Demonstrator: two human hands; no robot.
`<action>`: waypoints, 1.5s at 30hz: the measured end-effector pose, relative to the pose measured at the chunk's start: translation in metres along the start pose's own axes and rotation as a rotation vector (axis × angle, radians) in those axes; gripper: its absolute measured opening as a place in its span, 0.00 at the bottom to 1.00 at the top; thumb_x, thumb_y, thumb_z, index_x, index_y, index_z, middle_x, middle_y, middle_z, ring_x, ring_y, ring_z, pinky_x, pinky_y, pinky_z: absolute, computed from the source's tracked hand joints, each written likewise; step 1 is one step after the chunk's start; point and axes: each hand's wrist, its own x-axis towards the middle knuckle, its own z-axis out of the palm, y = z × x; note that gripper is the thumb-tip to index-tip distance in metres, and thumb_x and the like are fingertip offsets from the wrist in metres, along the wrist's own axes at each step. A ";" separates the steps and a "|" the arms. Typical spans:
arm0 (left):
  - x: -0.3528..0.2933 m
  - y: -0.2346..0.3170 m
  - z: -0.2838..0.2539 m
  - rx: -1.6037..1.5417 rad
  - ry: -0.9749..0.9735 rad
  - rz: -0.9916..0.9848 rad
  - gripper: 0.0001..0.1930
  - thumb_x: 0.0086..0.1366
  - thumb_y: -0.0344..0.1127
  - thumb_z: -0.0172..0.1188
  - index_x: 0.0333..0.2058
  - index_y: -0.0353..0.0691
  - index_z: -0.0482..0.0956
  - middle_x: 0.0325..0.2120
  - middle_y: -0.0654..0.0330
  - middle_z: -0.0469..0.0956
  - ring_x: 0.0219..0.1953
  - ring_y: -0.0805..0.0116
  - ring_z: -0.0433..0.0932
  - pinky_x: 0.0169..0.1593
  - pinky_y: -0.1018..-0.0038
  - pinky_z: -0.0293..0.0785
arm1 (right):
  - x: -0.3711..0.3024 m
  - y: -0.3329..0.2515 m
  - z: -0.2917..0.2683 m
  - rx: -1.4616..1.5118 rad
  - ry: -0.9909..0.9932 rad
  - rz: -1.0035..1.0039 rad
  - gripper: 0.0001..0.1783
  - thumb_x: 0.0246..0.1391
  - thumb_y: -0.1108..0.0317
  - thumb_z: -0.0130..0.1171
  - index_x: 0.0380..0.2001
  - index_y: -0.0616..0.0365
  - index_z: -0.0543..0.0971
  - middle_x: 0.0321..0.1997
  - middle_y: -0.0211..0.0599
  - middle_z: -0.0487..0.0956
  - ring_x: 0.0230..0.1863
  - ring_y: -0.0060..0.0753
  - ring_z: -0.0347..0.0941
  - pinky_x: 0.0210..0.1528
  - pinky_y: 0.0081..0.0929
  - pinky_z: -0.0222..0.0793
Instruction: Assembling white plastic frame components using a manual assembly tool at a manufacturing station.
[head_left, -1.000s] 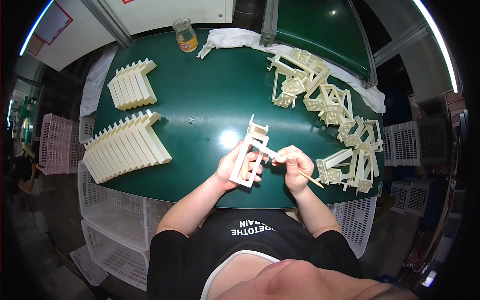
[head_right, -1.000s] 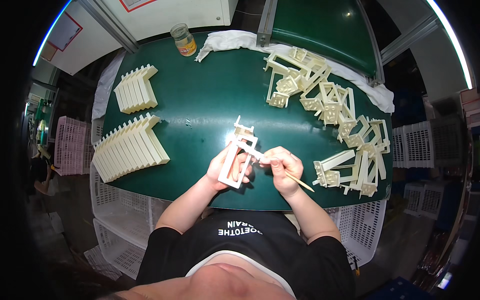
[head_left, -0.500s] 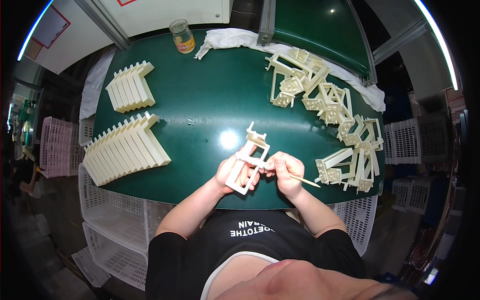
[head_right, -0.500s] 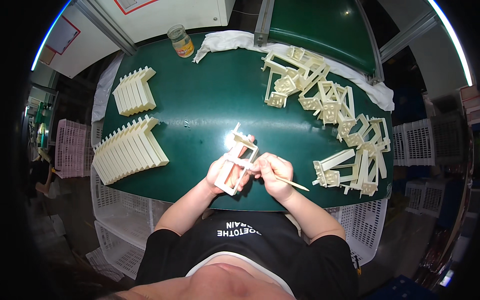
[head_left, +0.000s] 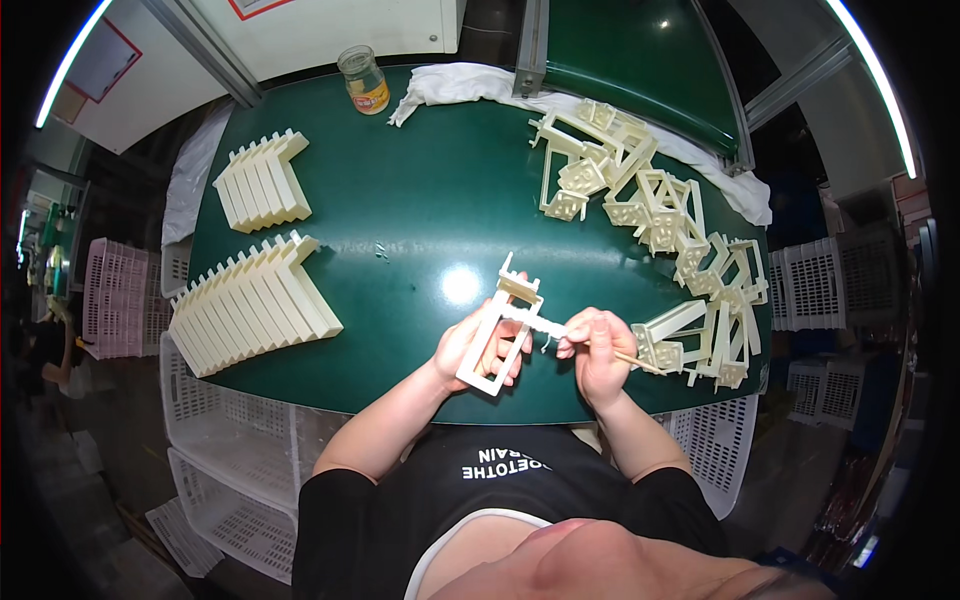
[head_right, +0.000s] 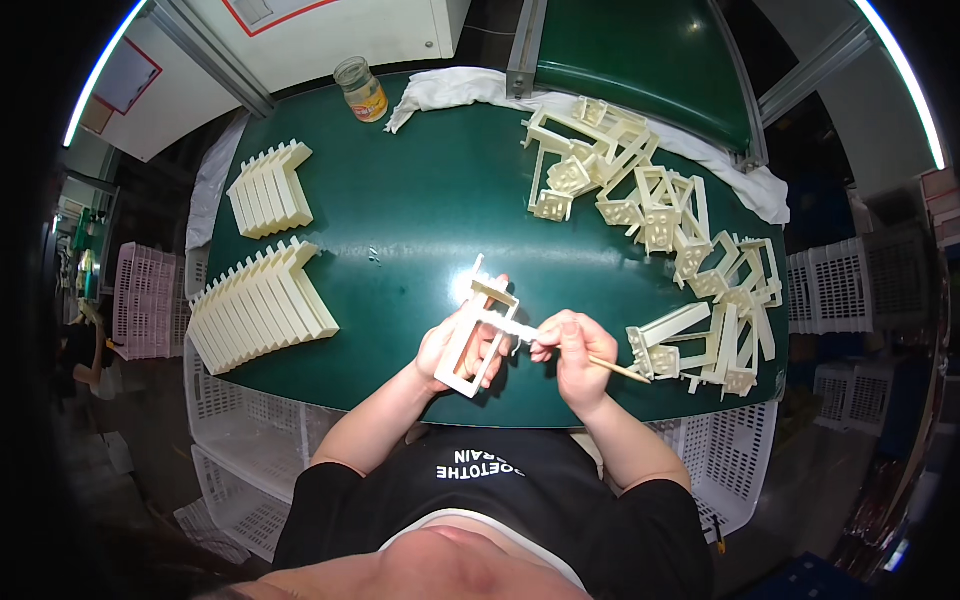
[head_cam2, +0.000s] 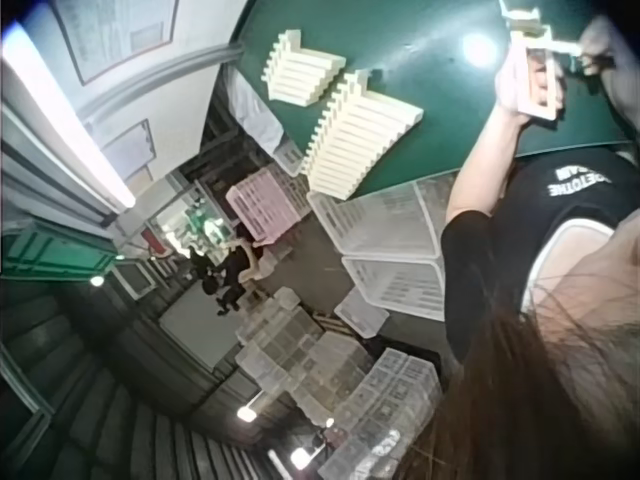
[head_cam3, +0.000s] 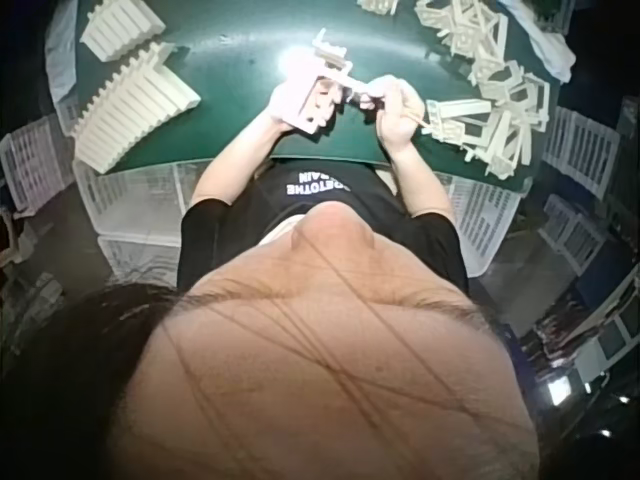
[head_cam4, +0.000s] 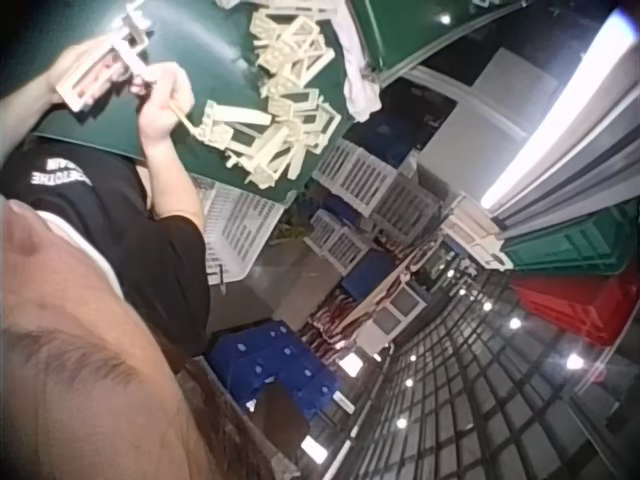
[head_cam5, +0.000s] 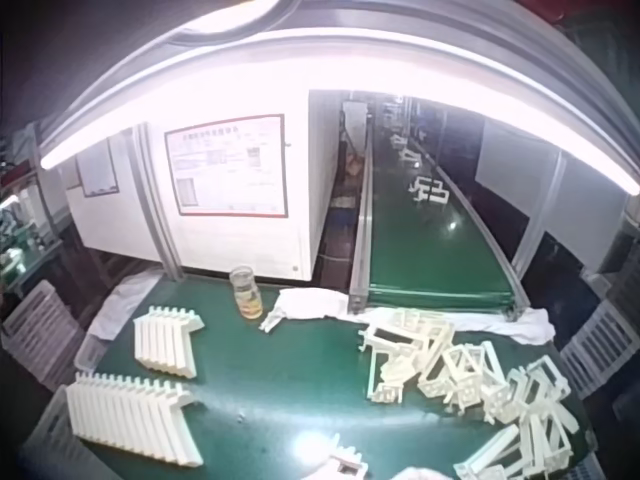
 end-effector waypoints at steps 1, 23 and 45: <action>0.001 0.002 0.000 -0.066 0.011 -0.026 0.27 0.73 0.54 0.29 0.67 0.55 0.43 0.37 0.45 0.75 0.26 0.53 0.80 0.27 0.63 0.81 | 0.000 -0.002 -0.003 -0.060 -0.003 -0.055 0.17 0.66 0.66 0.46 0.26 0.65 0.74 0.26 0.41 0.76 0.22 0.24 0.72 0.25 0.18 0.69; 0.002 -0.002 -0.014 -0.125 -0.048 -0.125 0.25 0.73 0.54 0.32 0.58 0.44 0.59 0.37 0.46 0.75 0.27 0.54 0.79 0.27 0.63 0.82 | 0.009 0.015 -0.001 -0.335 -0.029 -0.037 0.16 0.65 0.70 0.47 0.24 0.67 0.75 0.25 0.38 0.76 0.21 0.20 0.70 0.25 0.16 0.69; 0.002 -0.004 -0.013 -0.039 -0.022 -0.158 0.31 0.73 0.57 0.29 0.51 0.31 0.65 0.36 0.47 0.75 0.27 0.54 0.80 0.29 0.64 0.83 | 0.006 0.007 -0.009 -0.390 -0.123 -0.054 0.17 0.65 0.71 0.46 0.23 0.67 0.73 0.25 0.38 0.75 0.22 0.22 0.71 0.25 0.19 0.70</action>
